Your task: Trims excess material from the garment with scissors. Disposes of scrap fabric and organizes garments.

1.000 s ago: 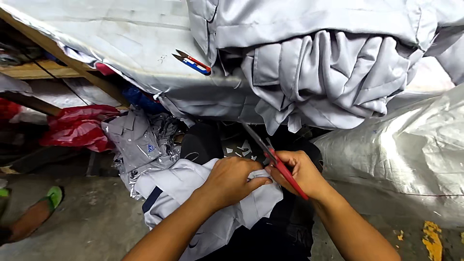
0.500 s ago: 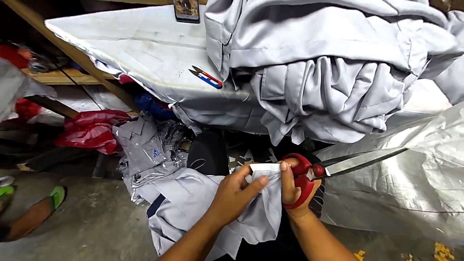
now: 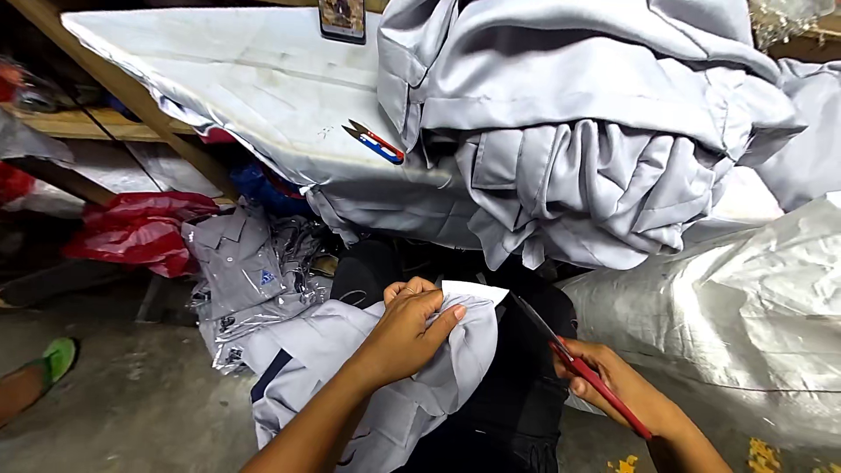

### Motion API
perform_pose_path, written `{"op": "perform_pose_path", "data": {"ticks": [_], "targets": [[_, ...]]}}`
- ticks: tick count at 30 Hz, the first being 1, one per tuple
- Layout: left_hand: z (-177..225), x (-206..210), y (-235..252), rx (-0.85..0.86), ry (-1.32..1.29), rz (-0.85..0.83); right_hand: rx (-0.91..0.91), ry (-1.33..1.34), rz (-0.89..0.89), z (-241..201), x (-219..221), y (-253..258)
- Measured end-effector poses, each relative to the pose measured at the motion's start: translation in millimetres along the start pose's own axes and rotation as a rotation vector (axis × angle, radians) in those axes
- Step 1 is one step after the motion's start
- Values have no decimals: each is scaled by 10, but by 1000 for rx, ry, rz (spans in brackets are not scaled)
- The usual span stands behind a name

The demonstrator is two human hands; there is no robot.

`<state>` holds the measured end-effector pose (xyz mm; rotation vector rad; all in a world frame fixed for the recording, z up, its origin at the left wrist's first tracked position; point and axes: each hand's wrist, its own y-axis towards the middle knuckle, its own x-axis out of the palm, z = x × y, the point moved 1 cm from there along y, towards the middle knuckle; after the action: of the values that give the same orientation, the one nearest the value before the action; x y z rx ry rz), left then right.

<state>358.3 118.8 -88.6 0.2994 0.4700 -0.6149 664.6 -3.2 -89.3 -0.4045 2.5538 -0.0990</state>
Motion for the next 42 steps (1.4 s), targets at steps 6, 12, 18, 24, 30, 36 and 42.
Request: {"op": "perform_pose_path", "data": {"ticks": [6,12,18,24,30,36,42], "targets": [[-14,-10,89,97,-82,-120,3,14,-86,-45,31,57],[-25,-12,78,131,-112,-153,-29,53,-121,-90,42,169],[-37,-28,86,154,-124,-174,-52,53,-159,-82,8,163],[-30,2,79,149,-132,-163,-77,58,-154,-69,37,169],[-25,32,72,157,-149,-154,-94,74,-151,-43,75,202],[-29,34,66,154,-173,-172,-115,99,-103,-25,129,205],[-30,-12,67,201,-148,-245,-82,97,-122,-3,85,160]]}}
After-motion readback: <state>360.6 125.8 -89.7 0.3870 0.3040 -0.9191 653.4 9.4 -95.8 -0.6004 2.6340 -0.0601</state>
